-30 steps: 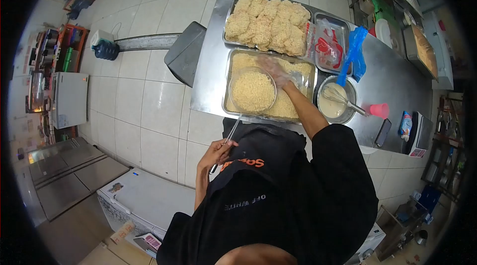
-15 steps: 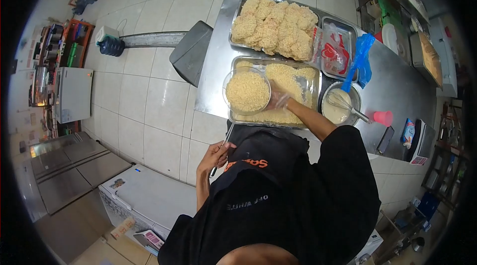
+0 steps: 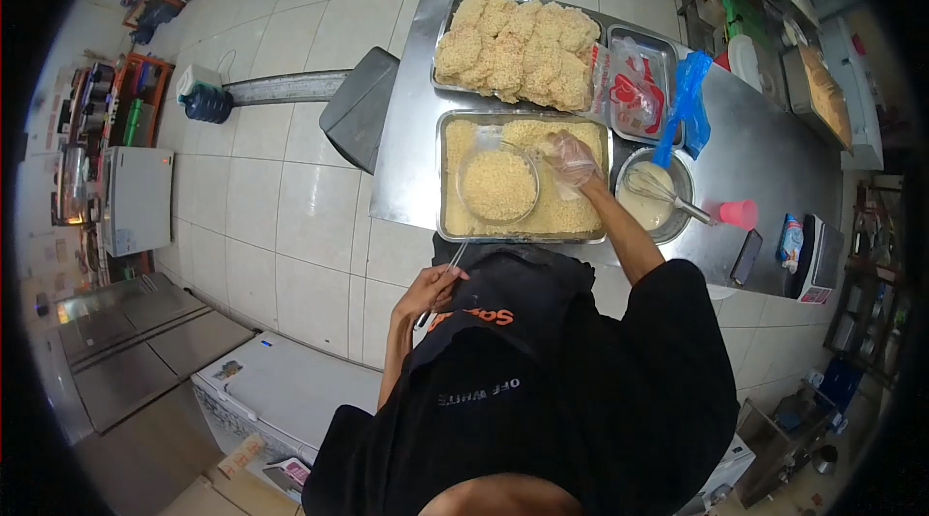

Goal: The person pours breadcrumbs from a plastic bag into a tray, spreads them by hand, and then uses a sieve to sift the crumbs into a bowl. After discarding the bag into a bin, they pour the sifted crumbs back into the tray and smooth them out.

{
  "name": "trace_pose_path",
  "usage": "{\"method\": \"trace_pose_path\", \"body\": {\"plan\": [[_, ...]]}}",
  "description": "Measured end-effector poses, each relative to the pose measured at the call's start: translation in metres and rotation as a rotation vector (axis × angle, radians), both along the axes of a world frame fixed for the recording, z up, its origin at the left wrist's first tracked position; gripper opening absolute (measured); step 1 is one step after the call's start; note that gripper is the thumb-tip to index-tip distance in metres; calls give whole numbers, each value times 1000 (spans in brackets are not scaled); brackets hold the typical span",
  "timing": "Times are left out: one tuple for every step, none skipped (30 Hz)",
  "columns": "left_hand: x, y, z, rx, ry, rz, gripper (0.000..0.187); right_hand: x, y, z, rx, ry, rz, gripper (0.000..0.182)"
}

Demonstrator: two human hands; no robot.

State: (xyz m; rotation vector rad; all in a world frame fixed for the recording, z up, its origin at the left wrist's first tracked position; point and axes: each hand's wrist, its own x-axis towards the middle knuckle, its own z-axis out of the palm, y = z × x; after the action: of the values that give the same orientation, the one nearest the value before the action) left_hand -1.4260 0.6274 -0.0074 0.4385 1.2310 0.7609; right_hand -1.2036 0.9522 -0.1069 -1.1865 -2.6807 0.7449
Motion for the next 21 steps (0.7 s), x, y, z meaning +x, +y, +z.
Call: {"method": "trace_pose_path", "body": {"plan": [[2, 2, -3, -7, -27, 2, 32, -7, -7, 14, -66, 3, -70, 45], [5, 6, -6, -17, -56, 3, 32, -14, -13, 14, -38, 42, -22, 45], [7, 9, -8, -27, -84, -1, 32, -21, -20, 11, -11, 82, 24, 44], [9, 15, -5, -26, -103, -3, 32, -25, -29, 7, 14, 122, 66, 44], [12, 17, -5, -28, -106, -5, 31, -26, -40, -7, -244, 350, 32, 40], [13, 20, -5, -28, -107, -8, 31, -27, -53, -30, -499, 581, -3, 37], [14, 23, -5, -24, -107, -9, 31, -27, -53, -27, -526, 613, 8, 37], [13, 24, -5, -25, -91, -17, 30, -27, -53, -23, -553, 644, 20, 37], [11, 21, -5, -28, -81, -23, 30, -25, -46, 18, -357, 468, 76, 39], [11, 17, -5, -32, -73, -26, 30, -20, -41, 41, -165, 288, 133, 42], [11, 13, -6, -29, -87, -13, 30, -7, -27, 31, -126, 257, 133, 44], [10, 9, -5, -26, -95, 0, 30, 12, -4, 11, -89, 231, 134, 47], [7, 4, -5, -25, -98, 13, 30, 26, 8, -9, -51, 210, 135, 49], [5, 0, -6, -21, -84, 31, 30, 33, 7, -26, -185, 439, 42, 46], [2, -3, -4, -17, -81, 38, 30, 39, 5, -42, -316, 667, -53, 44], [-1, -4, -1, -9, -77, 45, 31, 39, 4, -42, -294, 685, -61, 45], [-2, -4, 3, 0, -72, 53, 31, 39, 2, -42, -272, 703, -70, 46], [-4, -4, 9, -5, -70, 59, 31, 39, -4, -43, -101, 510, 6, 50], [-6, -3, 18, -11, -66, 67, 31, 34, -11, -40, 67, 317, 79, 54], [-8, -3, 25, -20, -63, 77, 30, 27, -14, -35, 232, 121, 151, 59], [-8, -4, 30, -15, -58, 93, 30, 18, -14, -31, 236, 144, 146, 58]]}}
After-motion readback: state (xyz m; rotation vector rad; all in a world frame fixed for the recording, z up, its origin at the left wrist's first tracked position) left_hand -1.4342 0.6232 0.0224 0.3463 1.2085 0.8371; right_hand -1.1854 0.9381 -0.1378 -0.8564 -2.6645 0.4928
